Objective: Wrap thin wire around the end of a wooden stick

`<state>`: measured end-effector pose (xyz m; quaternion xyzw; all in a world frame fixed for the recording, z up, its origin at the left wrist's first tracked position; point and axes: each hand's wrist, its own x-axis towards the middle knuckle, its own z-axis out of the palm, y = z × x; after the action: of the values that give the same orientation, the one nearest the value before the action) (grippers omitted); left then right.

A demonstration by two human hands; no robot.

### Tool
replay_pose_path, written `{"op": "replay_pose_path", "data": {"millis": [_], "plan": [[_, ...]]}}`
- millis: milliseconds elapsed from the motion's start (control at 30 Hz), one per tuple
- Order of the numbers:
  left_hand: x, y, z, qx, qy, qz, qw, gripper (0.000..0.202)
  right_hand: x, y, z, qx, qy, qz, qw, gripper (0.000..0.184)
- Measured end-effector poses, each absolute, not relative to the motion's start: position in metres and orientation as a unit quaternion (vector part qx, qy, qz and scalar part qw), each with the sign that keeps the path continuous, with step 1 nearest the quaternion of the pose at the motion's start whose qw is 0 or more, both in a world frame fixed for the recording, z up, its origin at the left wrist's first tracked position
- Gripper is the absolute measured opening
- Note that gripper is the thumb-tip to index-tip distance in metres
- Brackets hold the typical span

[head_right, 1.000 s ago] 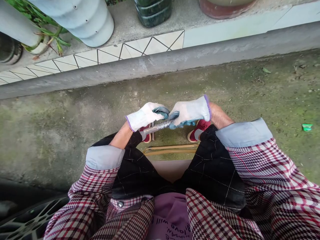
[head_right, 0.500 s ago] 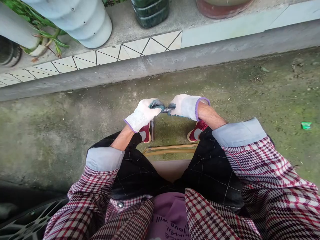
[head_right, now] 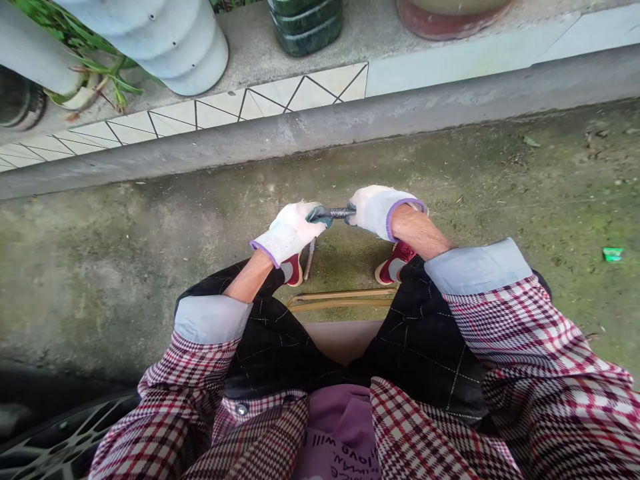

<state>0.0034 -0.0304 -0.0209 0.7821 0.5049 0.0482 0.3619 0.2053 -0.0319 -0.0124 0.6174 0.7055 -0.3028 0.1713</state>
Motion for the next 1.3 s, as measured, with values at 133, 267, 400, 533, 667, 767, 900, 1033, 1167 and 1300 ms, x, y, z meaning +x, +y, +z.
{"op": "replay_pose_path", "data": {"millis": [133,267,400,533,667,767,900,1033,1167,1300], "plan": [[0.011,-0.035,-0.03,0.659,0.487,0.161,0.55,0.01,0.207,-0.028,-0.002,0.637,0.702,-0.298,0.113,0.019],[0.018,-0.038,-0.026,0.535,0.48,0.216,0.661,0.009,0.208,-0.03,0.008,0.654,0.65,-0.386,0.013,0.019],[0.017,-0.035,-0.018,0.484,0.499,0.228,0.682,0.009,0.209,-0.038,0.015,0.646,0.562,-0.505,-0.111,0.027],[0.016,-0.034,-0.018,0.478,0.508,0.227,0.68,0.007,0.209,-0.043,0.02,0.607,0.515,-0.577,-0.182,0.036],[0.015,-0.034,-0.024,0.491,0.499,0.231,0.676,0.008,0.209,-0.046,0.023,0.581,0.497,-0.611,-0.205,0.041],[0.012,-0.03,-0.026,0.503,0.479,0.236,0.68,0.009,0.21,-0.048,0.023,0.565,0.504,-0.619,-0.211,0.041],[0.006,-0.021,-0.026,0.479,0.455,0.274,0.699,0.014,0.212,-0.05,0.025,0.541,0.505,-0.64,-0.207,0.04],[0.006,-0.018,-0.026,0.445,0.409,0.288,0.743,0.034,0.212,-0.051,0.03,0.529,0.514,-0.651,-0.181,0.041],[0.015,-0.015,-0.026,0.425,0.421,0.317,0.736,0.04,0.209,-0.051,0.037,0.548,0.554,-0.6,-0.179,0.032],[0.025,-0.012,-0.02,0.408,0.456,0.331,0.718,0.033,0.211,-0.054,0.042,0.657,0.631,-0.392,-0.126,0.019]]}}
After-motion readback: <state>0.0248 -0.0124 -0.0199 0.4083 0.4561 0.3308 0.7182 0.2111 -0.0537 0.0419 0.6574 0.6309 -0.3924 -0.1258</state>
